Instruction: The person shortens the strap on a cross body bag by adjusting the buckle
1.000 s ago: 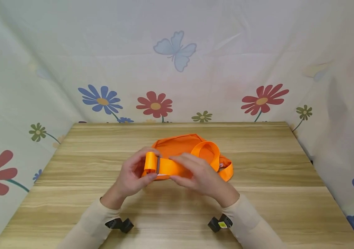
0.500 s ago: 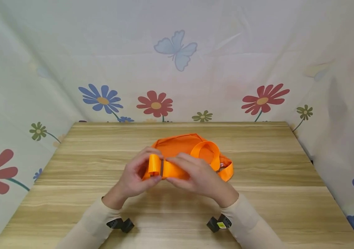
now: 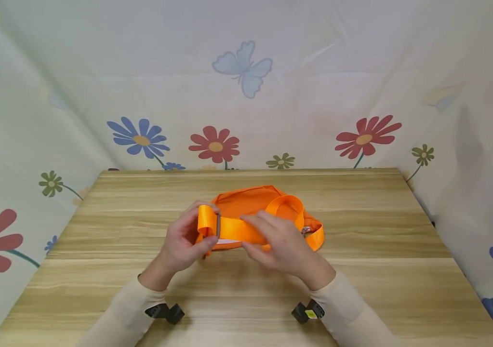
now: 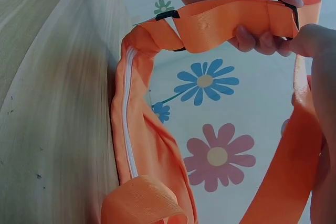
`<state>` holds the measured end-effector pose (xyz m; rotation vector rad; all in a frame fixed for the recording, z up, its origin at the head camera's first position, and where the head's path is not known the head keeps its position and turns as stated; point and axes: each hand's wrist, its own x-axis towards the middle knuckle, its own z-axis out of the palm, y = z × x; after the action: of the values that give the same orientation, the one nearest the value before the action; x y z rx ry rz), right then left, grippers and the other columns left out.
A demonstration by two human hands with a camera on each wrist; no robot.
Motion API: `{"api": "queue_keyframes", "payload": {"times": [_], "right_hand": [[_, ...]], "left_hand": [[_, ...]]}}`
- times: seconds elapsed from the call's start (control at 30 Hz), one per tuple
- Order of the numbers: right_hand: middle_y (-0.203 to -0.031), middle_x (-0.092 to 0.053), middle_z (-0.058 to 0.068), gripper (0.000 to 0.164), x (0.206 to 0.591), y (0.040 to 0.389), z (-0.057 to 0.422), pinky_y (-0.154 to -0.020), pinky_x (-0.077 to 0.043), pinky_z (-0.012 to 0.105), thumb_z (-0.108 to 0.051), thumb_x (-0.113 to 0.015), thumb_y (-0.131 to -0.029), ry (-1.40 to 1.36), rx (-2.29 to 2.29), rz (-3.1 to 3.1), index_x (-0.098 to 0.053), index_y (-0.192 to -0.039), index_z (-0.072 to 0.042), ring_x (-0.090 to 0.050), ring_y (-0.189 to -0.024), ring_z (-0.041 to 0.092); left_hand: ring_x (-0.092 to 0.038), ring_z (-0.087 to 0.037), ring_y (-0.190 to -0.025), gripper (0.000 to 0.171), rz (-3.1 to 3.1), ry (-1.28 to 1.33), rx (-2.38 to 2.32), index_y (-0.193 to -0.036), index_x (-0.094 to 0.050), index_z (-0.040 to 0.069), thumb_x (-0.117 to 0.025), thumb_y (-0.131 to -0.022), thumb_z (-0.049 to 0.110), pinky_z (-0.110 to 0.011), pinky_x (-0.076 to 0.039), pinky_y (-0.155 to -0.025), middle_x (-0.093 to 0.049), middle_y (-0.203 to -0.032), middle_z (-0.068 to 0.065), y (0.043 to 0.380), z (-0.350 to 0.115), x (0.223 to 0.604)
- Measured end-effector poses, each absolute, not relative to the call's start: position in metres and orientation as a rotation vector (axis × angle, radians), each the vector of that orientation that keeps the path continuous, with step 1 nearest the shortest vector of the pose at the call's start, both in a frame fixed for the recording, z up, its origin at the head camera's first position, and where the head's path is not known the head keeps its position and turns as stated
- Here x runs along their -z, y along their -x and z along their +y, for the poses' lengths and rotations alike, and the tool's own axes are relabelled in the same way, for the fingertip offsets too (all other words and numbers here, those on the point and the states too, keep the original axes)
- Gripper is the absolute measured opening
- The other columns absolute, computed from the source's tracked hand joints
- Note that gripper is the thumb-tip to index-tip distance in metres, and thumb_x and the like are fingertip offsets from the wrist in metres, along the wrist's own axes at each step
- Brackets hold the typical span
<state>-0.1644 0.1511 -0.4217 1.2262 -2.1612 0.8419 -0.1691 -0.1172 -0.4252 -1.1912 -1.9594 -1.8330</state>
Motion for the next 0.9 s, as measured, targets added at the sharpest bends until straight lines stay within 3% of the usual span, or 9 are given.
{"api": "queue_keyframes", "payload": {"times": [0.43, 0.6, 0.9], "right_hand": [[-0.103, -0.062, -0.002, 0.045, 0.422, 0.164, 0.145, -0.065, -0.04, 0.011, -0.039, -0.066, -0.108, -1.264, -0.965, -2.177, -0.067, -0.137, -0.005, -0.049, -0.072, 0.005], [-0.105, -0.062, -0.001, 0.048, 0.421, 0.164, 0.142, -0.067, -0.042, 0.011, -0.045, -0.068, -0.106, -1.239, -0.975, -2.189, -0.068, -0.135, -0.006, -0.052, -0.078, 0.007], [-0.101, -0.062, 0.002, 0.058, 0.427, 0.168, 0.136, -0.069, -0.042, 0.014, -0.052, -0.071, -0.1, -1.219, -1.003, -2.138, -0.07, -0.131, -0.002, -0.051, -0.081, 0.01]], "left_hand": [[-0.056, -0.024, -0.129, 0.047, -2.234, 1.123, 1.737, -0.139, -0.066, 0.008, -0.082, -0.097, 0.021, -0.031, -0.059, -0.105, -0.057, -0.139, -0.008, 0.167, -0.116, 0.431], [-0.056, -0.024, -0.13, 0.048, -2.27, 1.077, 1.742, -0.137, -0.066, 0.011, -0.085, -0.094, 0.017, -0.033, -0.059, -0.106, -0.058, -0.14, -0.007, 0.165, -0.114, 0.429], [-0.064, -0.02, -0.123, 0.058, -2.253, 1.066, 1.8, -0.138, -0.062, 0.007, -0.089, -0.088, 0.018, -0.031, -0.054, -0.113, -0.068, -0.134, -0.012, 0.166, -0.115, 0.427]]}}
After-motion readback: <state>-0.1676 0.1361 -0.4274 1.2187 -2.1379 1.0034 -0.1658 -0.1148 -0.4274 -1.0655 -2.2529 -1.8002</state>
